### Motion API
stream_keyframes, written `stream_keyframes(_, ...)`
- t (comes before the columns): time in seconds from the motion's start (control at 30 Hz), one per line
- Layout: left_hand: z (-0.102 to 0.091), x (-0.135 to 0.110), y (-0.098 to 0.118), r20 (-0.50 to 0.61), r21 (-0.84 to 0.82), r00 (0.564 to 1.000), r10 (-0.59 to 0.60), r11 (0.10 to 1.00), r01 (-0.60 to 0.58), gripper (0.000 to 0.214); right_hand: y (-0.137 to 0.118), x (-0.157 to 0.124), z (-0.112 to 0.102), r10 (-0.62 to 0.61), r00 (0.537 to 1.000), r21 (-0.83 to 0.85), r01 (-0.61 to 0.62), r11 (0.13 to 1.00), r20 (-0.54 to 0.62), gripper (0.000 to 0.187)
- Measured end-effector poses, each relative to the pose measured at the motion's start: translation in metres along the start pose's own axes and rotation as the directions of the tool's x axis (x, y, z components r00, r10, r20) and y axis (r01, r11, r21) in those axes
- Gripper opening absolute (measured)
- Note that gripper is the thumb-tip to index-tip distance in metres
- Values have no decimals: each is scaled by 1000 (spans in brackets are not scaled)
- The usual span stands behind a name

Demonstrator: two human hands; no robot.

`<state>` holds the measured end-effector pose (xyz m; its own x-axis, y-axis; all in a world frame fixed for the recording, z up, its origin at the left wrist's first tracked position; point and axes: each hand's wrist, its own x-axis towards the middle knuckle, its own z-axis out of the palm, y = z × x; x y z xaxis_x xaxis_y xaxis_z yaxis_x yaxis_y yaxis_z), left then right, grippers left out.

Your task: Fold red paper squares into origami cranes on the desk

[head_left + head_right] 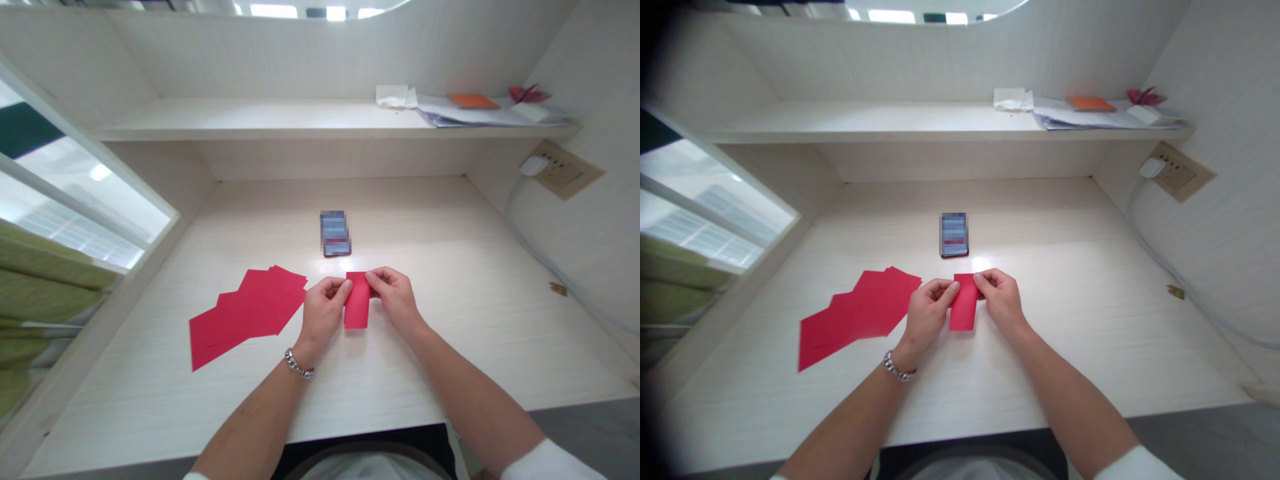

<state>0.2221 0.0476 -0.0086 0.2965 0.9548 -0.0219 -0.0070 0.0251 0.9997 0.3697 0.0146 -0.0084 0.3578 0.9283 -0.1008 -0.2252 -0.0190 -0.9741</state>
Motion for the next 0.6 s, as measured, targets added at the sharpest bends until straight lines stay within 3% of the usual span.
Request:
stream_keyframes(0.5,1,-1,0,-13,-12,999,-44,999,44,32,-1,-2,2,-49,998,-82,45,996,-46,27)
stream_keyframes(0.6,2,-1,0,-51,-27,998,-32,999,31,31,0,-2,3,-13,998,-44,11,999,-53,30)
